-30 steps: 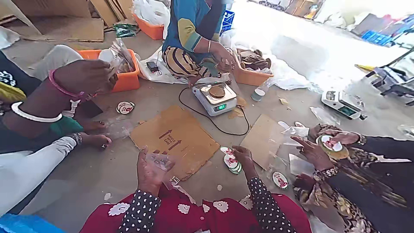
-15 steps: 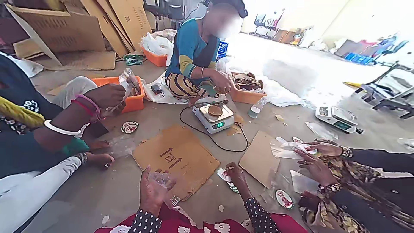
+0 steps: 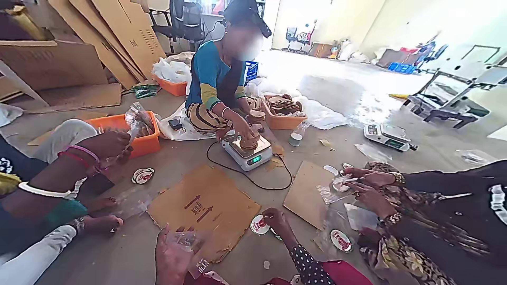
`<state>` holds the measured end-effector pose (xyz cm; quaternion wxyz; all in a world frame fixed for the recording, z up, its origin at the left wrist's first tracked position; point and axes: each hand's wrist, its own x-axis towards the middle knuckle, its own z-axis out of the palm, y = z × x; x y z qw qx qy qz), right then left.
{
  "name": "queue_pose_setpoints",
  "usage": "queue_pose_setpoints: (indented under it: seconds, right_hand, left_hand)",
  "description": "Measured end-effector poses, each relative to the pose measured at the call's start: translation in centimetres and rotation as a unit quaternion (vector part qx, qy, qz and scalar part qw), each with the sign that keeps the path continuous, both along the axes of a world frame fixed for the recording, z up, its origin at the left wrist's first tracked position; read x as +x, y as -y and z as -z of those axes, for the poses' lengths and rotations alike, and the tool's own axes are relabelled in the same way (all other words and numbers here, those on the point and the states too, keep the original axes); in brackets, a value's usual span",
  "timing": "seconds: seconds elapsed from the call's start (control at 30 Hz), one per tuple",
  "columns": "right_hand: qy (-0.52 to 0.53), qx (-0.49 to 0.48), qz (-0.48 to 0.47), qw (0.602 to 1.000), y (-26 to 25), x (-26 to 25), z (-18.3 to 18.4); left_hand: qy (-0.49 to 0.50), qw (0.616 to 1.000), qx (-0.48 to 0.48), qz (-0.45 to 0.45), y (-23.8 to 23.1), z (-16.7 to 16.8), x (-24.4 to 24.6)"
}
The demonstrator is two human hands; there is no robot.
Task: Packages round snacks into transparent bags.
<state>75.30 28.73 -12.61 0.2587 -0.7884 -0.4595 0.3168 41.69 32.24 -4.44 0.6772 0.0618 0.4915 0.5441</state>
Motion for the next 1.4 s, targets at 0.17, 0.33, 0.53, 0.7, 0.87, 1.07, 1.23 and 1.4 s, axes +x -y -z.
queue_pose_setpoints:
  seconds: [0.17,0.33,0.53,0.7,0.87,1.07,1.23,1.4]
  right_hand:
    - [-0.005,-0.029,0.023,0.999,-0.11,-0.13,-0.36]
    - [0.036,-0.021,-0.019,0.999,0.14,-0.20,-0.76]
    - [0.030,-0.006,-0.010,0.999,0.02,-0.15,-0.59]
    - [0.029,-0.009,0.004,1.000,-0.14,-0.14,-0.50]
    - [0.032,-0.017,0.008,0.999,-0.24,-0.18,-0.49]
    - [0.037,-0.016,0.002,0.999,-0.13,-0.13,-0.46]
    - [0.029,-0.010,0.003,1.000,-0.14,-0.20,-0.51]
    - [0.039,-0.021,0.002,0.999,-0.24,-0.28,-0.47]
  left_hand:
    - [0.008,1.000,0.000,0.005,0.03,-0.10,-0.01]
    - [0.008,1.000,0.003,0.007,0.13,-0.22,-0.04]
    - [-0.001,1.000,0.006,0.008,0.20,-0.24,-0.03]
    - [-0.008,1.000,0.003,0.004,0.16,-0.47,0.09]
    - [-0.006,1.000,-0.002,-0.002,0.20,-0.73,0.27]
    - [-0.012,1.000,0.005,0.001,0.12,-0.21,0.12]
    - [-0.011,1.000,0.005,0.003,0.23,-0.40,0.10]
    - [-0.011,1.000,0.005,0.009,0.10,-0.17,0.03]
